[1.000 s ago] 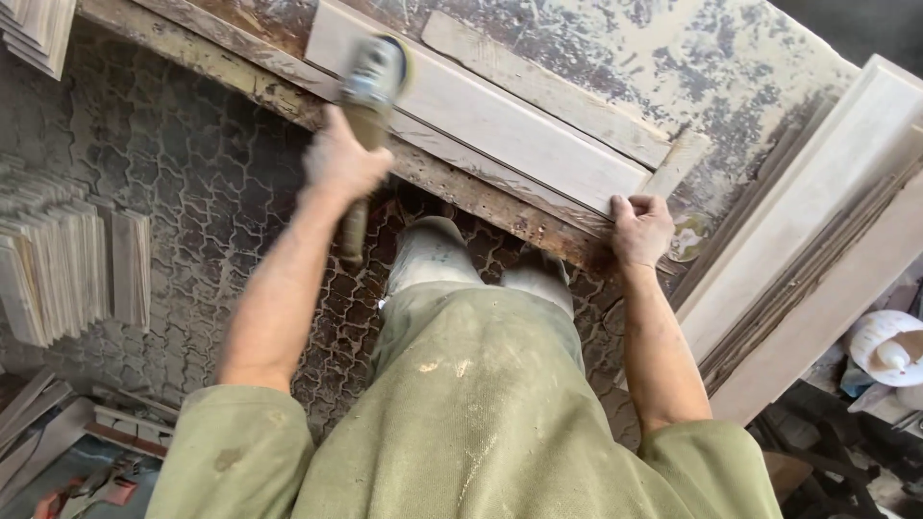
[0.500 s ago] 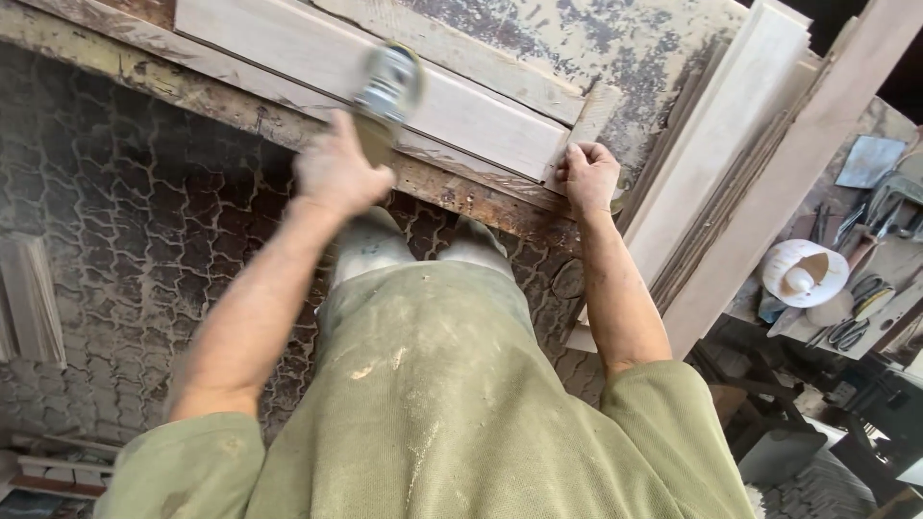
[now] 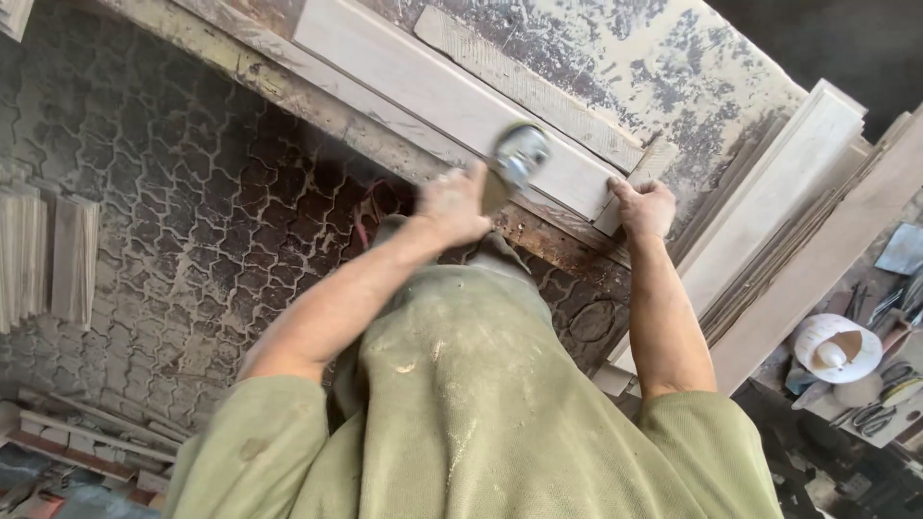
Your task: The person is sanding wooden planks and applying wood filler.
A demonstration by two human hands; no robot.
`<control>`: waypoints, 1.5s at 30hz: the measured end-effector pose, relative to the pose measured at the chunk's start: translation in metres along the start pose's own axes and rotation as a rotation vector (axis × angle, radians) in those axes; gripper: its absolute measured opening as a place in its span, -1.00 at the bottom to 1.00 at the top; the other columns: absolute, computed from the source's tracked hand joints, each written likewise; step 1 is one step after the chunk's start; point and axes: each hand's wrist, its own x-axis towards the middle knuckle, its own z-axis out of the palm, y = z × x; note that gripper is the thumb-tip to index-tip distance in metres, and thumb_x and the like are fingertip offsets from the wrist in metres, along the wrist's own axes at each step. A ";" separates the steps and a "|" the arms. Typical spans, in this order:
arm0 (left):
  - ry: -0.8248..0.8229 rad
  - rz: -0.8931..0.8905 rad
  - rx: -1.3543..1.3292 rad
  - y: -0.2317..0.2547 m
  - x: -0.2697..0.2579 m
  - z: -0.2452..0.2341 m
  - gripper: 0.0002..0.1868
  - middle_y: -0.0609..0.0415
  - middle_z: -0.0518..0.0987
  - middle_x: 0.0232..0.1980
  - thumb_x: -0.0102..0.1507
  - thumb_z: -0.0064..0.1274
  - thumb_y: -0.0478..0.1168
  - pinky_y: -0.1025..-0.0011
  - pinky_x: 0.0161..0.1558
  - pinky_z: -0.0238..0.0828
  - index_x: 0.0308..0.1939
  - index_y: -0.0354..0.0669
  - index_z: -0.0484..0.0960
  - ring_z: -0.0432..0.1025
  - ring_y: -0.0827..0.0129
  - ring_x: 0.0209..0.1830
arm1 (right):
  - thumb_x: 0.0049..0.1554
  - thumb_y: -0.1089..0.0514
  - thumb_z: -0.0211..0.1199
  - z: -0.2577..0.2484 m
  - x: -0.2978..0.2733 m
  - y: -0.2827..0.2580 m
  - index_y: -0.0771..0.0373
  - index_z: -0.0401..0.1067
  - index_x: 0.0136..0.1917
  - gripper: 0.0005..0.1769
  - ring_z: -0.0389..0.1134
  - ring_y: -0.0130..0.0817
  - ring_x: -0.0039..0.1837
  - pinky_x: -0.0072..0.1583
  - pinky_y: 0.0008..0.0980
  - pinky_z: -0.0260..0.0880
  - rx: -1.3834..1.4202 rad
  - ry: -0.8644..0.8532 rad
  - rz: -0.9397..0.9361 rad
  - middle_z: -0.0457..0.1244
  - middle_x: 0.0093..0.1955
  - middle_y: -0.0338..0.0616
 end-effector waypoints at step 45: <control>0.404 -0.457 -0.200 -0.229 -0.026 -0.059 -0.06 -0.44 0.63 -0.10 0.05 0.17 0.08 -0.19 -0.03 0.47 0.39 -0.34 0.24 0.57 -0.40 -0.06 | -0.03 -0.08 0.79 -0.028 0.006 -0.033 0.22 0.39 -0.32 -0.41 0.28 -0.51 -0.49 -0.41 -0.56 0.35 0.347 -0.158 0.145 0.19 -0.52 -0.16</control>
